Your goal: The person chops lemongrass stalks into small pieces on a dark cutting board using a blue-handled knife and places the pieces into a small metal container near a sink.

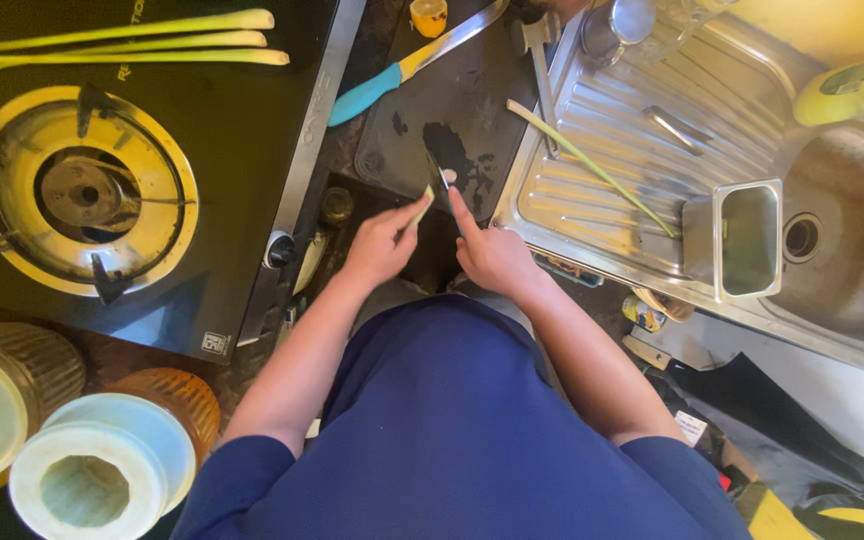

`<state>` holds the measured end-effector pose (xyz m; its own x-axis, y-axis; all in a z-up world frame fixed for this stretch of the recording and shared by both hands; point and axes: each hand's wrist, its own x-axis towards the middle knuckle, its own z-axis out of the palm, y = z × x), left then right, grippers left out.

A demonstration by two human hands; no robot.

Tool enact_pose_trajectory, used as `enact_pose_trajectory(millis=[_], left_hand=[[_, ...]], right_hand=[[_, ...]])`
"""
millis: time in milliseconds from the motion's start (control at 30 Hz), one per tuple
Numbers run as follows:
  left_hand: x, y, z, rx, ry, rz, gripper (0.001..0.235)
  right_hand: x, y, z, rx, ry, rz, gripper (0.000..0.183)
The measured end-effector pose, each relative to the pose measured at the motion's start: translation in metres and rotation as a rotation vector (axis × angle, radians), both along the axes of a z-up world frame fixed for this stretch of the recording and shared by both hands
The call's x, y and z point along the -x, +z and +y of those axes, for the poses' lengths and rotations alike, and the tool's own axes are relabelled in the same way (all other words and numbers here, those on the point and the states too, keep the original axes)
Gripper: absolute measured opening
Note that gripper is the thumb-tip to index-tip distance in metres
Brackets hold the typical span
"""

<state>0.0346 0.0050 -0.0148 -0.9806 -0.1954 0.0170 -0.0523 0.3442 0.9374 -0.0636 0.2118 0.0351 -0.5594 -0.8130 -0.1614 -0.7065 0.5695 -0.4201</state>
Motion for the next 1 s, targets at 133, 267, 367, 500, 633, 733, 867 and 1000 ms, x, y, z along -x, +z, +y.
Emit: enact_pose_trajectory(millis=[133,267,367,500,633,733,867,1000], left_hand=[[0.014,-0.009,0.000,0.060,0.029,-0.048,0.045],[0.019,-0.011,0.002,0.005,0.053,-0.025,0.043],[0.019,-0.013,0.003,0.015,0.068,-0.010,0.040],[0.021,-0.018,0.006,-0.029,0.087,-0.026,0.039],[0.020,-0.018,0.007,-0.072,0.138,-0.186,0.038],[0.028,-0.017,0.005,-0.165,0.202,-0.184,0.041],[0.021,-0.021,0.007,-0.178,0.174,-0.076,0.041],[0.010,-0.022,0.010,-0.013,0.085,-0.170,0.048]], right_hand=[[-0.009,0.011,0.001,0.061,0.000,0.101,0.079],[-0.012,0.018,-0.003,0.061,0.067,0.179,0.079],[-0.017,0.017,-0.004,-0.033,0.070,0.105,0.085],[-0.015,0.004,-0.013,-0.155,0.042,0.017,0.092],[0.000,-0.015,-0.027,-0.155,0.039,-0.014,0.093],[-0.009,-0.018,-0.016,-0.133,0.047,0.005,0.097],[-0.016,-0.021,0.001,-0.203,0.024,-0.059,0.090],[0.003,-0.011,-0.007,-0.086,0.010,-0.012,0.086]])
